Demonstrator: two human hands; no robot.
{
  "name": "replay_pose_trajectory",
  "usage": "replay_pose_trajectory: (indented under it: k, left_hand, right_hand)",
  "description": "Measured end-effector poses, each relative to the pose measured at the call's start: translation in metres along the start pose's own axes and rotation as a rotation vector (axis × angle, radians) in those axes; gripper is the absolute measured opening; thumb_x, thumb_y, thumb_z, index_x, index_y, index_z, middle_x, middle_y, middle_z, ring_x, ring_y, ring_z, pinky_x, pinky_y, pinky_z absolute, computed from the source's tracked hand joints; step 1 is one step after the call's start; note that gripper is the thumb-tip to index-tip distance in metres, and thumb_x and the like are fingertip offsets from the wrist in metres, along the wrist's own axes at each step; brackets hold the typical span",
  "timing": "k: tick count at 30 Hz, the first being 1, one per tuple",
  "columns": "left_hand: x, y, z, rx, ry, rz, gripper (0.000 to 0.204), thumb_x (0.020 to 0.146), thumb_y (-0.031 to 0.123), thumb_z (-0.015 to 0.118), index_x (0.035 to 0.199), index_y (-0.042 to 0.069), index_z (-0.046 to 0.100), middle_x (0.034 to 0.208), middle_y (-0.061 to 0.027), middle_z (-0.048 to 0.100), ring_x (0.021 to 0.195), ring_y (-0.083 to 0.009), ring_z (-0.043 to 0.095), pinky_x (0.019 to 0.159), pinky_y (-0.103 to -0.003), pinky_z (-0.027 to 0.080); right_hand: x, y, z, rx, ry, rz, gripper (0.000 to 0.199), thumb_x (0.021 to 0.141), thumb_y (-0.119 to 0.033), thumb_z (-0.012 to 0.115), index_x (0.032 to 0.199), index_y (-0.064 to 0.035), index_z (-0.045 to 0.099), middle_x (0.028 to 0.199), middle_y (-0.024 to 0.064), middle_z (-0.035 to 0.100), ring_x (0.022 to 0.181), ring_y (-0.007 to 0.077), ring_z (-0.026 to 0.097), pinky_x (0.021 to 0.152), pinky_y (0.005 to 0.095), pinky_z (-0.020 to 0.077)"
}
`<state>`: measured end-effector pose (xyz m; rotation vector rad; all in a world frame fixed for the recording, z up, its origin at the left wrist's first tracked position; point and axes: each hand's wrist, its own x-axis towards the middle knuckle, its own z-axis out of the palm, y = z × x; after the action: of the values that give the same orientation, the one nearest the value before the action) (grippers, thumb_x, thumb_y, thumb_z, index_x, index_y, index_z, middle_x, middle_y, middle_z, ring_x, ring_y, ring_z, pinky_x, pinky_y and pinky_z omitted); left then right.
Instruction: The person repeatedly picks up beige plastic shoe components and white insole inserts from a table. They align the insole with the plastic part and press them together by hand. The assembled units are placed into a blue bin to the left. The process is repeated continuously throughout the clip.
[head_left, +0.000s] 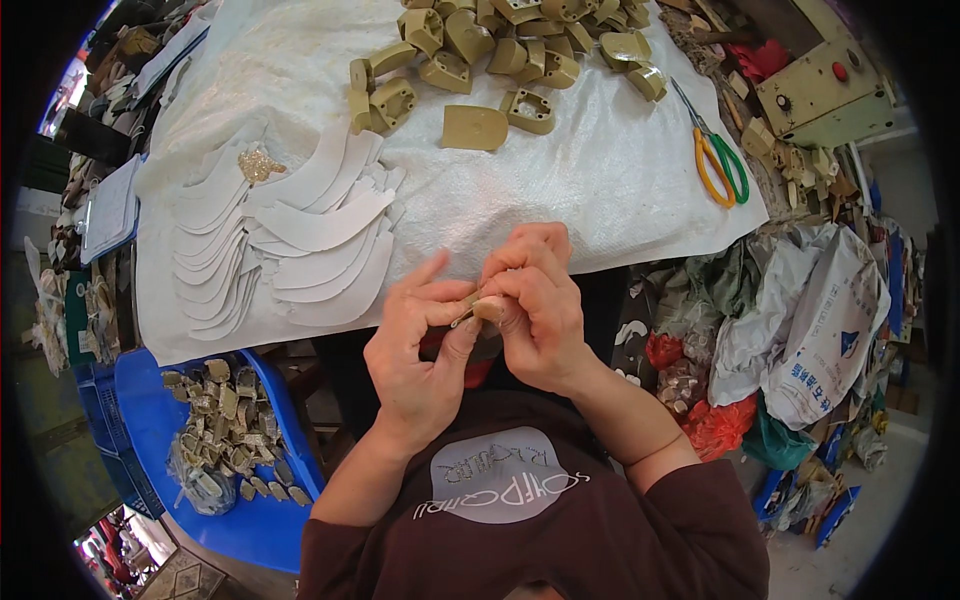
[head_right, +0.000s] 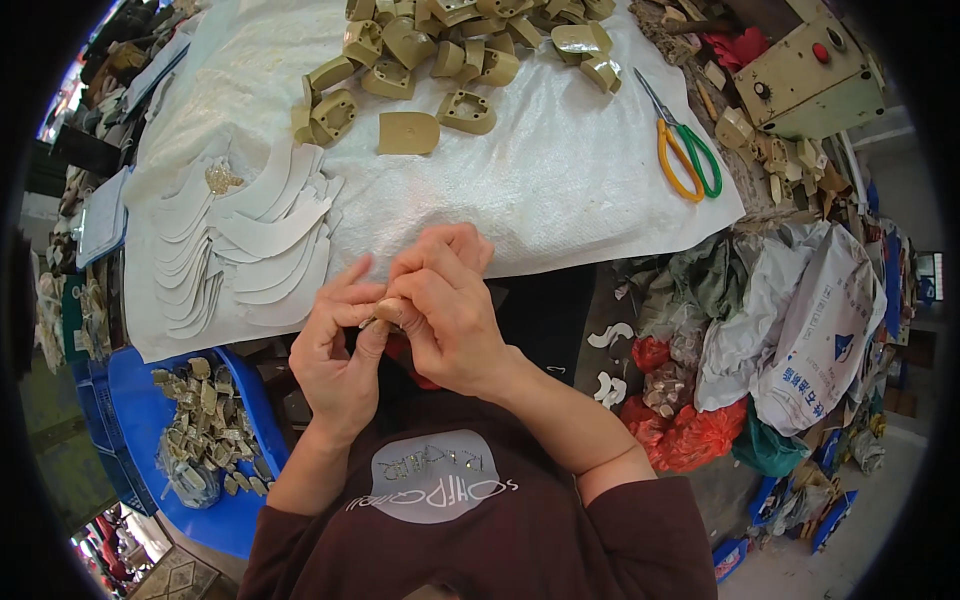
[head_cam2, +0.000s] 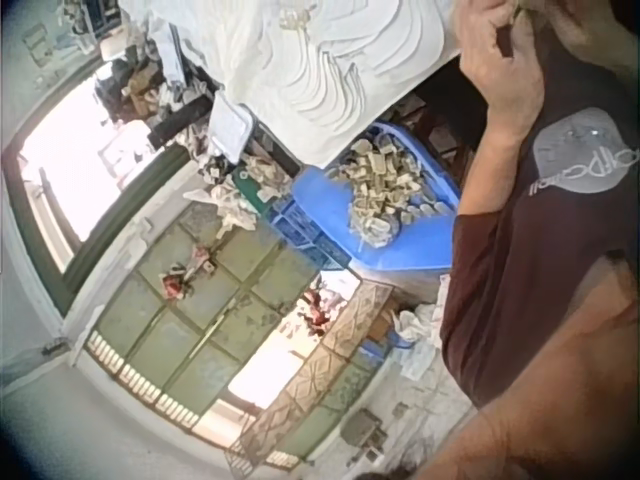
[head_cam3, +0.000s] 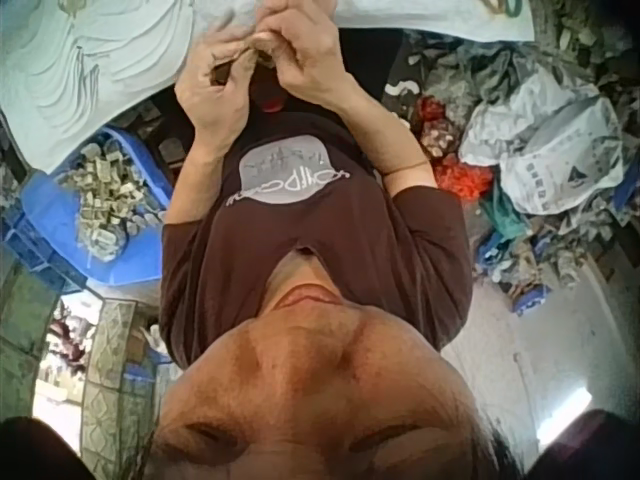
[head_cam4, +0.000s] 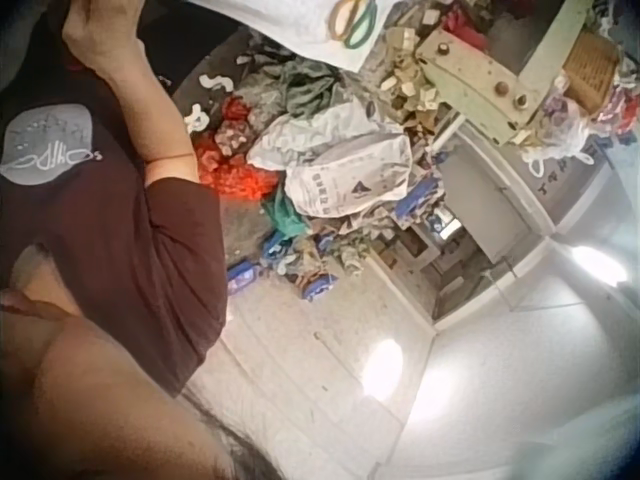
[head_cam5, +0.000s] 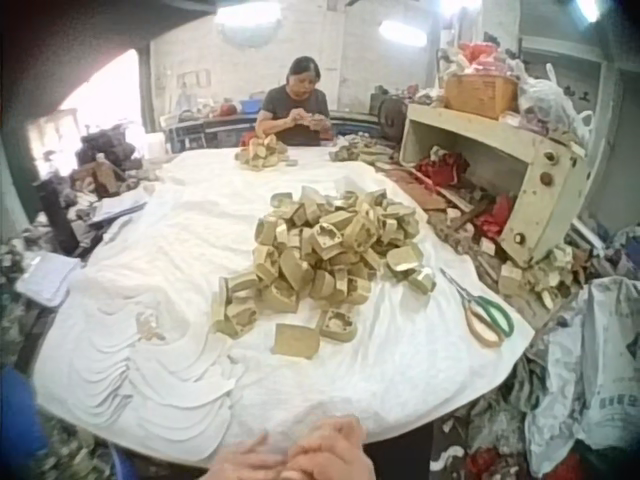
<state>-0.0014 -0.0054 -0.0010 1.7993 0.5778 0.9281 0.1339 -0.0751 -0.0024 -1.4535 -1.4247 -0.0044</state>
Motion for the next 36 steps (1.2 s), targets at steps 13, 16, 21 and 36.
replay_pose_trajectory:
  k: [13, 16, 21, 36]
  left_hand:
    - [0.002, -0.01, -0.014, 0.208, -0.089, 0.526, 0.015, 0.083, 0.018, 0.068, 0.086, 0.004, 0.068, 0.12, -0.0163, 0.05, 0.111, -0.033, 0.048, 0.089, -0.042, 0.041]
    - [0.002, -0.007, -0.018, 0.012, -0.07, 0.285, 0.054, 0.089, 0.047, 0.054, 0.117, 0.001, 0.059, 0.126, -0.0172, 0.046, 0.113, -0.0304, 0.048, 0.092, -0.04, 0.041]
    - [0.005, -0.001, -0.007, -0.677, -0.378, -0.389, 0.067, 0.093, 0.029, 0.039, 0.145, -0.002, 0.01, 0.123, -0.0173, 0.047, 0.104, -0.0222, 0.055, 0.086, -0.032, 0.045]
    - [-0.007, 0.012, 0.013, -0.551, -0.243, -0.255, 0.077, 0.094, 0.059, 0.027, 0.14, -0.003, 0.02, 0.118, -0.0159, 0.048, 0.092, -0.0158, 0.055, 0.074, -0.025, 0.048]
  right_hand:
    - [0.007, 0.014, -0.03, 0.695, -0.329, 0.477, 0.062, 0.072, -0.007, 0.076, 0.126, -0.0021, 0.048, 0.112, 0.0137, 0.062, 0.104, 0.0215, 0.058, 0.093, 0.0356, 0.0436]
    - [0.002, 0.019, -0.026, 0.549, -0.211, 0.206, 0.068, 0.068, -0.007, 0.08, 0.128, -0.0028, 0.047, 0.11, 0.0149, 0.064, 0.103, 0.023, 0.058, 0.09, 0.0358, 0.0444]
    - [-0.002, 0.005, -0.018, 0.475, -0.238, 0.138, 0.068, 0.066, -0.009, 0.08, 0.125, -0.0063, 0.048, 0.109, 0.0085, 0.065, 0.097, 0.0245, 0.059, 0.085, 0.0359, 0.0465]
    - [0.004, 0.017, 0.003, 1.089, -0.44, 0.661, 0.019, 0.091, -0.021, 0.054, 0.087, -0.002, 0.057, 0.104, 0.0084, 0.053, 0.073, 0.0111, 0.058, 0.051, 0.0204, 0.0494]
